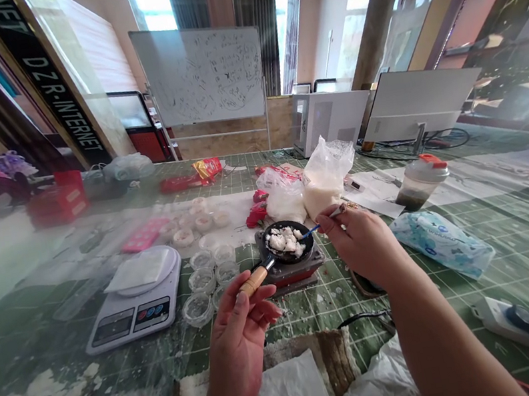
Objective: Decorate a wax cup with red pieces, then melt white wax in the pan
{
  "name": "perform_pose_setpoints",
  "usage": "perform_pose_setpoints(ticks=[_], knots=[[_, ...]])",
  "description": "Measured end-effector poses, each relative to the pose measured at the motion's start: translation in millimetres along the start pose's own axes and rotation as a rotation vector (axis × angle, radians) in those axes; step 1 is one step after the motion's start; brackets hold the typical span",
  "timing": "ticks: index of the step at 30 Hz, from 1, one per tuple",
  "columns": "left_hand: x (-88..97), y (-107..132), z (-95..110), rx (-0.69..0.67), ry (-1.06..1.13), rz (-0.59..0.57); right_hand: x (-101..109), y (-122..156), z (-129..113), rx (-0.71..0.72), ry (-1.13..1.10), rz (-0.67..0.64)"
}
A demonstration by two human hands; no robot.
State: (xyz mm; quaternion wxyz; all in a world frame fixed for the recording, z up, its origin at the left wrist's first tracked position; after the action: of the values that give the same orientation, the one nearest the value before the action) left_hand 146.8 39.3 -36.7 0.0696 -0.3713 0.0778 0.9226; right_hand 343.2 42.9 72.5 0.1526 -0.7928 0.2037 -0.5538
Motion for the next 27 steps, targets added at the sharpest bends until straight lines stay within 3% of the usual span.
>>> perform_pose_setpoints(ticks=[6,11,16,27], knots=[[1.0,1.2,0.2,-0.007,0.003,-0.006,-13.7,-4.6,-1.2,0.027,-0.027,-0.075],[2.0,1.5,-0.4,0.002,-0.003,-0.006,-23.7,-6.5,-4.0,0.043,-0.086,0.003],[2.1,1.0,-1.0,-0.009,0.001,-0.007,-35.3,-6.4,-11.6,0.082,-0.139,-0.081],[1.5,0.1,-0.4,-0.003,-0.005,-0.008,-27.4,-7.1,-4.3,0.049,-0.034,-0.04]])
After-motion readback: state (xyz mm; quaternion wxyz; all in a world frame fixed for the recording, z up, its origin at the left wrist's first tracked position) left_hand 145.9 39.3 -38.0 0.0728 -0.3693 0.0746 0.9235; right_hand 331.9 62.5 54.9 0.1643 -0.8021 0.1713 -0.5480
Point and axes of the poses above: each hand's wrist, its own y-axis away from the middle knuckle, its own x-axis out of the back of the hand, z = x × y, the point moved 3 cm from there along -y, towards the middle knuckle, and after that the axes turned 2 degrees about z, right-handed, at the moved point
